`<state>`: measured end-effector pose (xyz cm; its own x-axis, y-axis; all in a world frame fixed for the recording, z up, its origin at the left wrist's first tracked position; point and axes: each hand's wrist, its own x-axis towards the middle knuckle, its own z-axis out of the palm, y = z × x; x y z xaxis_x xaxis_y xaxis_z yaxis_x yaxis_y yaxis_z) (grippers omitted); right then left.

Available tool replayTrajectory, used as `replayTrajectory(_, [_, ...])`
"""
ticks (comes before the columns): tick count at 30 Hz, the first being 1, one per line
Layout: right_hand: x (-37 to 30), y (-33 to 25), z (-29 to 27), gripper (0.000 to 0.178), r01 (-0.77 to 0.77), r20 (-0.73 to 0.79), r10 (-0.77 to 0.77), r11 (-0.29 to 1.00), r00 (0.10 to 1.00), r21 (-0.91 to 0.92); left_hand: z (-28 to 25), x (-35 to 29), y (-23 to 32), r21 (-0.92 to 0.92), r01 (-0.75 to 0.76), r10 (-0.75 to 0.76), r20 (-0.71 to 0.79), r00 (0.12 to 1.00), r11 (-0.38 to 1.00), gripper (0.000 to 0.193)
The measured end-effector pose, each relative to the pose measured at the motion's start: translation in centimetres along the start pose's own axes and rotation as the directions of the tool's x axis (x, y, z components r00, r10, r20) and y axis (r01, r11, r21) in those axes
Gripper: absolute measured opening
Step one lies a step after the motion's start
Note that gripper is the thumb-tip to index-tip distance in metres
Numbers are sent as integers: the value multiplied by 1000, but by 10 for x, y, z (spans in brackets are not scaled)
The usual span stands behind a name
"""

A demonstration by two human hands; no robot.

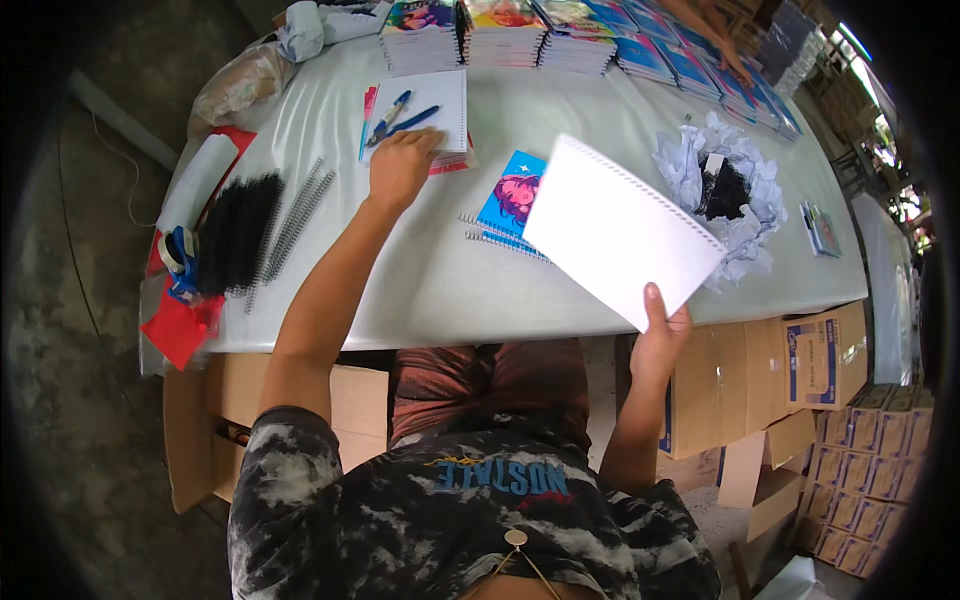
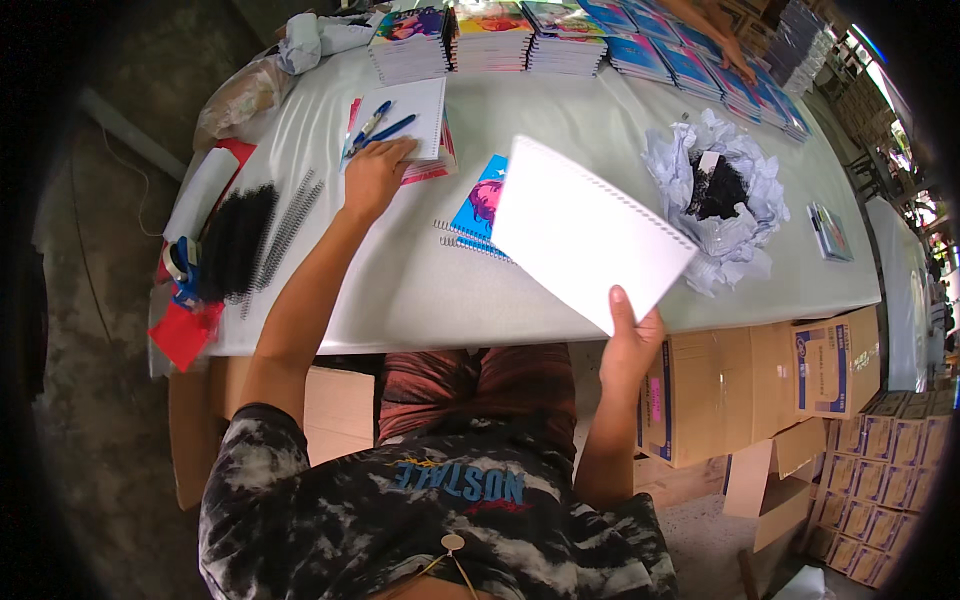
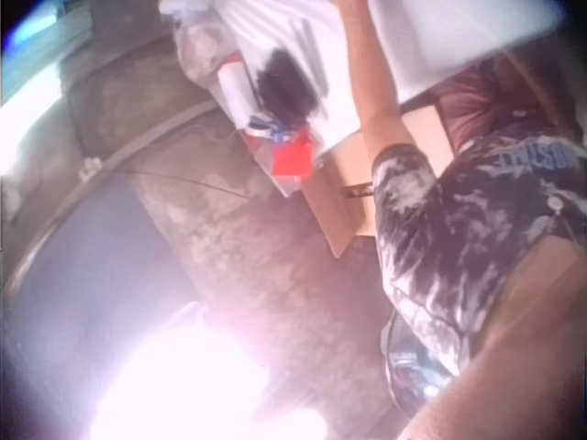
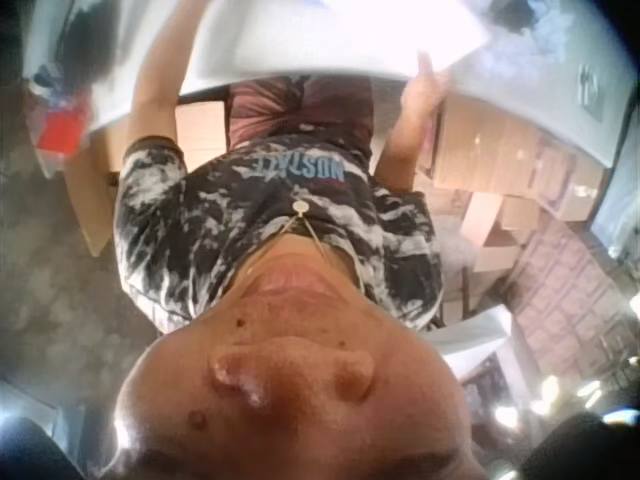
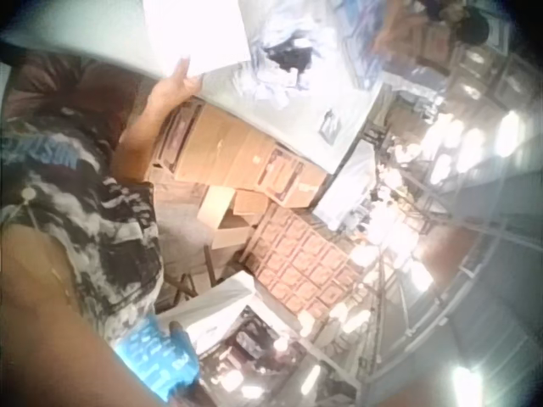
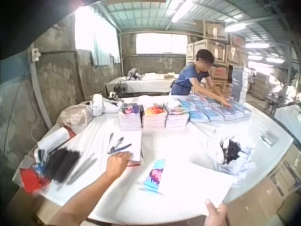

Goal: The person inserts spiral wire bindings into the holes of notebook covers and pages, then closes the spirals to secure the pages. They repeat this process for multiple notebooks, stacking the finished ones on the table.

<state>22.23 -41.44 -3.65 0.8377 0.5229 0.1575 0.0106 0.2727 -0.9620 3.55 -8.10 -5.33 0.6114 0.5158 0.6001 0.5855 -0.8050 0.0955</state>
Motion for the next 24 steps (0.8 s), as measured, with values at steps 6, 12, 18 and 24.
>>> replayTrajectory(6, [10, 1, -8, 26, -41, -22, 46, 976, 999, 212, -45, 44, 11, -134, 230, -156, 416, 896, 964, 28])
replayTrajectory(12, [13, -4, 12, 41, -65, -27, 77, 952, 997, 299, -66, 79, -26, -434, 129, -244, -220, 945, 891, 30])
replayTrajectory(18, [12, -1, 23, 35, -108, 25, 106, 938, 994, 330, -140, 51, 28, -991, 121, -447, 84, 891, 55, 26])
replayTrajectory(24, [-18, 51, 20, 40, -484, 682, 55, 746, 730, 458, -110, -65, 76, -862, 486, -315, 505, 803, -142, 16])
